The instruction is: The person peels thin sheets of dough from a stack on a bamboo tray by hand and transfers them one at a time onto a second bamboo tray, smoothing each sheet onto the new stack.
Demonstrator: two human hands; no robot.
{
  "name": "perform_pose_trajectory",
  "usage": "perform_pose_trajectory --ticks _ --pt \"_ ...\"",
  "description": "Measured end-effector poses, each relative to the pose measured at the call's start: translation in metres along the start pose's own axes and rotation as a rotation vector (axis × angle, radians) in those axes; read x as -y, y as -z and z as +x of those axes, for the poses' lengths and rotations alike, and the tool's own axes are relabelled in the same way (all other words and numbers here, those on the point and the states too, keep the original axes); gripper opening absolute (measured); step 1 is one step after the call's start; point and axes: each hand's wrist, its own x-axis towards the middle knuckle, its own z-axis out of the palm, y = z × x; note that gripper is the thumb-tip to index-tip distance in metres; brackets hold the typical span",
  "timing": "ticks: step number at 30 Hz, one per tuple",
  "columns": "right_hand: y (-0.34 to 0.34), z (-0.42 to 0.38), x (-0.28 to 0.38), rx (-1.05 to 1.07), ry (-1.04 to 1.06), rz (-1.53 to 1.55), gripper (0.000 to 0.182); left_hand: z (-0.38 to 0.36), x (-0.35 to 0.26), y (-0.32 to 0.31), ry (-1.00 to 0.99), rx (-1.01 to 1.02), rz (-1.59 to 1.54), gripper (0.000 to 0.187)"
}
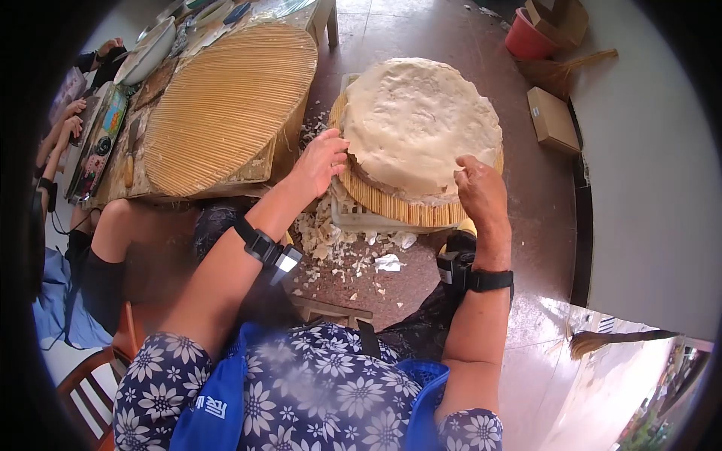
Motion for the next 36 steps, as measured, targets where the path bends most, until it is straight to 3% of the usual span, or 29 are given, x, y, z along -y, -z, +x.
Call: perform_pose_trajectory --ticks 7,9,12,16,19,22,24,26,28,35,36 --pt "0.0 0.0 -0.006 -0.017 0.097 -0.051 0.027 -0.005 -0.003 -0.007 -0.026 -0.022 0.092 0.071" --pt "0.0 0.002 -0.004 -0.002 0.052 -0.025 0.027 0.025 0.024 0.017 -0.248 0.146 0.32 0.071" --pt "0.0 0.002 -0.002 0.008 0.019 -0.029 0.028 0.04 0.042 0.029 -0.394 0.232 0.38 0.072" --pt "0.002 0.001 0.0 0.009 0.0 -0.043 0.028 0.045 0.046 0.031 -0.419 0.223 0.372 0.071" --pt "0.004 0.0 -0.001 0.001 0.017 -0.075 0.028 0.04 0.04 0.025 -0.336 0.168 0.288 0.069" --pt "0.004 0.001 -0.002 -0.008 0.004 -0.078 0.028 0.048 0.045 0.032 -0.386 0.189 0.251 0.065" --pt "0.004 0.0 -0.003 -0.015 -0.013 -0.063 0.029 0.051 0.047 0.034 -0.32 0.204 0.153 0.062" --pt "0.004 -0.001 -0.002 -0.026 -0.016 -0.041 0.029 0.025 0.016 0.018 -0.099 0.179 -0.047 0.059" --pt "0.002 -0.001 -0.004 -0.034 0.003 -0.034 0.029 0.028 0.022 0.023 -0.192 0.178 0.029 0.055" --pt "0.001 -0.001 -0.005 -0.063 0.065 -0.054 0.028 0.008 -0.002 0.016 -0.166 0.188 -0.026 0.052" --pt "0.0 0.0 -0.007 -0.073 0.096 -0.057 0.028 0.006 -0.009 0.013 -0.114 0.173 -0.202 0.051"
